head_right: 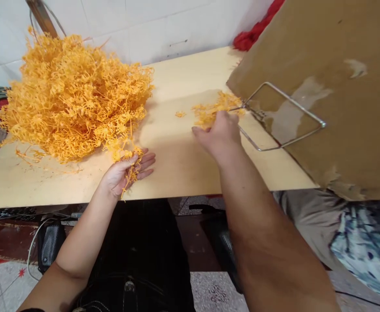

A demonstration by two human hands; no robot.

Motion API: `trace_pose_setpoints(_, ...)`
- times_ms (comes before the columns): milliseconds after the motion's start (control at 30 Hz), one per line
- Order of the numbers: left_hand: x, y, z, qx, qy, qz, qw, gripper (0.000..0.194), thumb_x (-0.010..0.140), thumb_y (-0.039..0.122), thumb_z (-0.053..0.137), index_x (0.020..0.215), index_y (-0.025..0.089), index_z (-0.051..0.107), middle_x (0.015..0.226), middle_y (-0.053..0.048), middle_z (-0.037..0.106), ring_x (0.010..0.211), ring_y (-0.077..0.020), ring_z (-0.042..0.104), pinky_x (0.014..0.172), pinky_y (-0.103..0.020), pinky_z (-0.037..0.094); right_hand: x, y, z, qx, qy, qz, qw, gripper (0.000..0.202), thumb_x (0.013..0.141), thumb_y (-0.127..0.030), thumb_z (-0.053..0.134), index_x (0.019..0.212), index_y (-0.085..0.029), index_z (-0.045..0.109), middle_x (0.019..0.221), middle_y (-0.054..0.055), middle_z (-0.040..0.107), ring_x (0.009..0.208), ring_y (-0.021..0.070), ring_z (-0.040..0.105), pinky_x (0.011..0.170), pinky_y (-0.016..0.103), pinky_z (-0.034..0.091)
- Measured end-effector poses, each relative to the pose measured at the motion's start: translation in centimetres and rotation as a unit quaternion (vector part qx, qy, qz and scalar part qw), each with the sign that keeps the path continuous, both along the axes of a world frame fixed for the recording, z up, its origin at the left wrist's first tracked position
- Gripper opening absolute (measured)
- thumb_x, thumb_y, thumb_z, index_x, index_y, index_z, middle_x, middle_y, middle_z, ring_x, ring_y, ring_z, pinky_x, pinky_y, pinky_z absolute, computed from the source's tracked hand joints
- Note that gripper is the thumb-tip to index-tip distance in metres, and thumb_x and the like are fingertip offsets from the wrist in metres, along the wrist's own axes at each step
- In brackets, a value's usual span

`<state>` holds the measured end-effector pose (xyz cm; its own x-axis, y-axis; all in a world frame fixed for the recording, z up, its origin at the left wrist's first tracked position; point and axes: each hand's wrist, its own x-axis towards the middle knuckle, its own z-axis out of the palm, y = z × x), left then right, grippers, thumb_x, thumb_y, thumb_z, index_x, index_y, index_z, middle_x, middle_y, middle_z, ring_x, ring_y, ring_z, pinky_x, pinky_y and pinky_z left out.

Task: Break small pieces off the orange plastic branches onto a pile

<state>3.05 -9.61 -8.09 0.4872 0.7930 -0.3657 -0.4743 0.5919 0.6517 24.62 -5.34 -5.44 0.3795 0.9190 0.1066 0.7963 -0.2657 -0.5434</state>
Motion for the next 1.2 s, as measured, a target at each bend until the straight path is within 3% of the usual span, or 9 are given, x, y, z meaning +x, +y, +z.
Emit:
trace_pose_setpoints(67,0.1,-0.2,0.1,0.003,0.003,0.001,1.0,0.031,0.08,0.021,0.051,0.109,0.013,0.056,0.122,-0.014,0.056,0.115,-0.0234,0.051,0.101,-0.042,0.034,0.5,1.0,0.6,-0.048,-0.077,-0.012,0.996,0.054,0.076,-0.031,0.058,0.113,0.008,0.05,0.121,0.033,0.04,0.111,0.0281,0.044,0.09,0.037,0.033)
trace_pose_setpoints(167,0.4,-0.5,0.4,0.001,0.008,0.003,1.0,0.028,0.078,0.019,0.052,0.105,0.011,0.058,0.122,-0.016,0.055,0.116,-0.0253,0.05,0.101,-0.043,0.033,0.7,1.8,1.4,-0.075,-0.131,-0.013,0.989,0.047,0.087,-0.032,0.038,0.107,0.005,0.059,0.113,0.029,0.049,0.117,0.0302,0.041,0.092,0.04,0.03)
trace_pose_setpoints(333,0.8,-1.0,0.6,-0.007,0.033,0.018,0.999,0.025,0.077,0.017,0.053,0.1,0.011,0.061,0.114,-0.015,0.061,0.111,-0.0244,0.054,0.096,-0.041,0.037,0.4,1.7,1.7,0.014,-0.092,-0.087,0.992,0.042,0.075,-0.026,0.059,0.107,0.001,0.056,0.123,0.027,0.037,0.113,0.0266,0.043,0.087,0.035,0.035)
trace_pose_setpoints(433,1.2,-1.0,0.6,-0.005,0.052,0.039,0.998,0.024,0.073,0.012,0.054,0.096,0.012,0.061,0.106,-0.012,0.064,0.106,-0.0226,0.056,0.092,-0.04,0.041,-2.3,-0.9,1.5,0.111,-0.028,0.083,0.99,0.028,0.078,-0.03,0.055,0.09,-0.006,0.06,0.098,0.017,0.053,0.085,0.0168,0.053,0.074,0.028,0.041)
trace_pose_setpoints(533,1.5,-1.0,0.4,0.013,0.071,0.048,0.996,0.023,0.066,0.006,0.053,0.086,0.011,0.062,0.091,-0.008,0.067,0.095,-0.0196,0.06,0.087,-0.037,0.043,-5.5,-3.8,0.9,0.05,0.029,0.261,0.964,0.026,0.075,-0.041,0.056,0.074,-0.014,0.058,0.069,0.004,0.055,0.06,0.0123,0.049,0.058,0.025,0.039)
trace_pose_setpoints(733,0.5,-0.8,0.5,0.012,0.044,0.012,0.999,0.03,0.053,0.0,0.045,0.076,0.01,0.06,0.065,-0.001,0.063,0.062,-0.0087,0.059,0.066,-0.022,0.046,-7.4,-5.3,-0.4,-0.039,0.051,0.392,0.918,0.02,0.081,-0.028,0.045,0.082,-0.015,0.06,0.074,0.003,0.062,0.061,0.0117,0.052,0.058,0.022,0.036)
trace_pose_setpoints(967,0.6,-0.9,0.2,0.041,0.118,0.034,0.992,0.025,0.057,0.002,0.042,0.073,0.009,0.06,0.06,-0.002,0.061,0.05,-0.0072,0.054,0.046,-0.017,0.04,-8.9,-5.8,-0.3,-0.019,-0.23,0.334,0.914,0.03,0.08,-0.024,0.038,0.089,-0.011,0.063,0.082,0.013,0.065,0.065,0.0189,0.057,0.052,0.027,0.024)
trace_pose_setpoints(1067,0.5,-1.3,0.5,0.05,0.171,0.01,0.984,0.031,0.062,0.003,0.039,0.084,0.007,0.061,0.076,-0.008,0.066,0.061,-0.0117,0.061,0.051,-0.02,0.046,-8.3,-4.9,-0.3,-0.036,-0.261,0.33,0.907,0.031,0.081,-0.027,0.037,0.088,-0.011,0.062,0.08,0.014,0.065,0.064,0.0204,0.057,0.05,0.027,0.021)
trace_pose_setpoints(1200,-0.4,-1.7,1.2,0.046,0.175,-0.023,0.983,0.041,0.069,0.009,0.044,0.109,0.01,0.055,0.109,-0.016,0.062,0.074,-0.0182,0.065,0.053,-0.027,0.051,-5.5,-2.4,-0.5,-0.049,-0.224,0.219,0.948,0.031,0.081,-0.025,0.034,0.078,-0.012,0.061,0.073,0.013,0.064,0.063,0.0202,0.055,0.052,0.028,0.024)
